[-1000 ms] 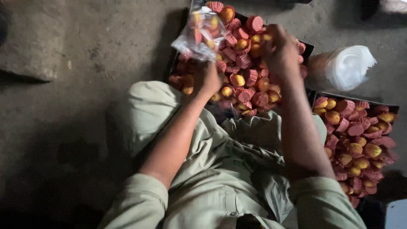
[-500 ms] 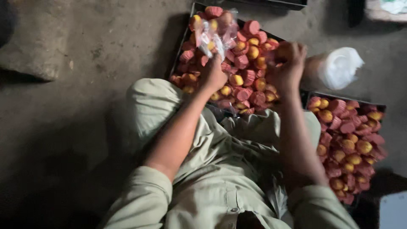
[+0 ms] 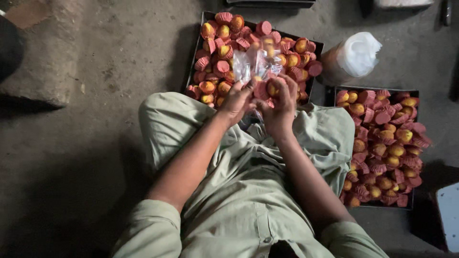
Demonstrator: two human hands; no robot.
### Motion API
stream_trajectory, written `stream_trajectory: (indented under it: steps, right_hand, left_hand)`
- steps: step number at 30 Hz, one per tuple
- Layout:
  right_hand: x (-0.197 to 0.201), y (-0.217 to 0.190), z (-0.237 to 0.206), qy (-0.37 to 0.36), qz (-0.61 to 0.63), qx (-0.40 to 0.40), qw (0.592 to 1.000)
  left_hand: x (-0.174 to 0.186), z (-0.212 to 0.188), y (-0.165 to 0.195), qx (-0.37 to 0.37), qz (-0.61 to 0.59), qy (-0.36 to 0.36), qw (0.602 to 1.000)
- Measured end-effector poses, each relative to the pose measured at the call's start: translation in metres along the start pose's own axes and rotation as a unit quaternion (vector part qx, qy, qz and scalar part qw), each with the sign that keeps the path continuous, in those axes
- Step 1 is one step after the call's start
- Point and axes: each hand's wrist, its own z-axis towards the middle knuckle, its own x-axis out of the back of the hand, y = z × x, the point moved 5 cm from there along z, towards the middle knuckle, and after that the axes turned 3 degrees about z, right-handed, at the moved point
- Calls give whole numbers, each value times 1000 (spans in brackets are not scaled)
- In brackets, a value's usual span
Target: The person sits cross-legged on the floor and repeatedly places small cupcakes into clear plastic bags, then ties the bags shut. The person sets the finished bags aside and continues the process with more cupcakes from nearby trays.
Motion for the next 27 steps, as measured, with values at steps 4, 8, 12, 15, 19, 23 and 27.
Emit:
stream_trajectory:
  steps: [4, 8, 12, 15, 19, 23, 27]
  right_hand:
    - [11, -2, -6, -39, 146, -34, 988]
    - [33, 7, -7, -72, 290, -128, 946]
    - [37, 6, -9, -66, 325, -138, 933]
    - [26, 5, -11, -92, 284, -103, 949]
    - [21, 17, -17, -65, 351, -116, 927]
    - [21, 31, -22, -1, 302, -118, 946]
    - [9, 37, -26, 8, 324, -173, 930]
  left_hand:
    - [-13, -28, 17, -19, -43, -36, 998]
    - [-25, -48, 33, -46, -67, -75, 994]
    - [-33, -54, 32, -52, -65, -73, 994]
    - [-34, -53, 24, -46, -69, -78, 993]
    - [-24, -49, 16, -61, -72, -61, 994]
    - [-18, -37, 9, -60, -71, -32, 995]
    - [-17, -31, 4, -63, -63, -26, 996]
